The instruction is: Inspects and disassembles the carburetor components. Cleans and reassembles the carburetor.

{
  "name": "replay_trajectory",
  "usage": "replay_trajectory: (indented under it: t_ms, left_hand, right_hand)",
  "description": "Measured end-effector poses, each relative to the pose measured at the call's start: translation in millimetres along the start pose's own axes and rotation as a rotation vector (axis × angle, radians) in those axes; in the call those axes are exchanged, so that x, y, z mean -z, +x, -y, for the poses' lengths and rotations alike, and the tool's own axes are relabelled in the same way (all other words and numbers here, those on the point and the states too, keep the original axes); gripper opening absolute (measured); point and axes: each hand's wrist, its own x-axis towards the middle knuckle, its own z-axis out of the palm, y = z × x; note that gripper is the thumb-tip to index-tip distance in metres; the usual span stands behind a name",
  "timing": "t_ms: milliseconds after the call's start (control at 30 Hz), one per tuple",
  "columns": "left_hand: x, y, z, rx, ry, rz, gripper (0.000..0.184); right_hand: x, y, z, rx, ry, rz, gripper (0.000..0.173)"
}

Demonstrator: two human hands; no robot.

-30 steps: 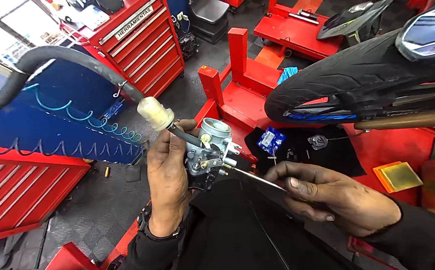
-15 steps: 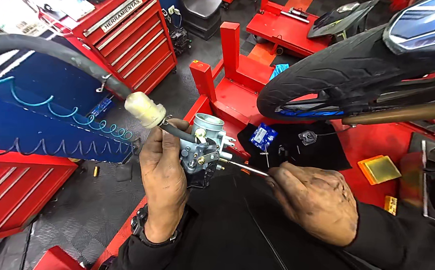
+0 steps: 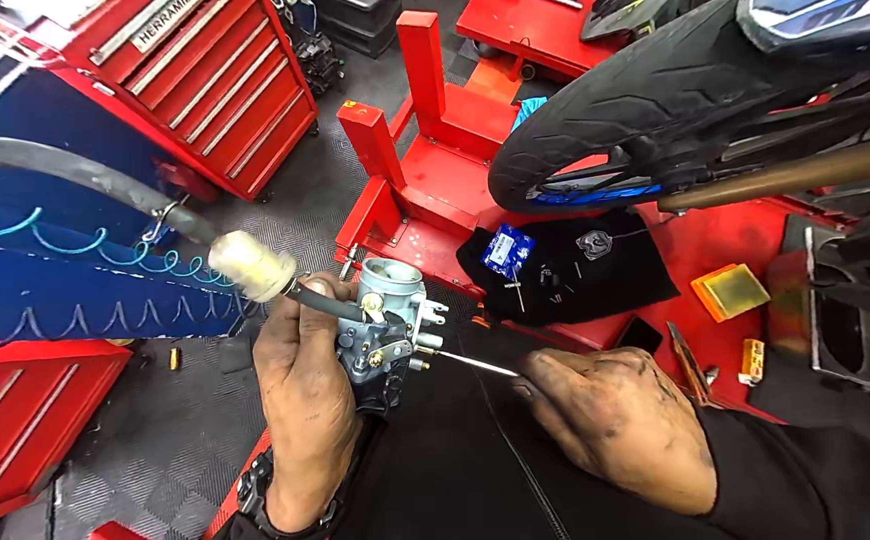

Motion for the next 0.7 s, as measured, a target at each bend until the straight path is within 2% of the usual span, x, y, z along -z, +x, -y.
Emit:
replay_trajectory:
  t_ms: [700]
  left_hand:
    - [-10, 8, 24, 0.002, 0.063, 0.162, 0.024]
  right_hand:
    - [-14, -17, -5, -0.196, 0.370, 0.134, 0.033]
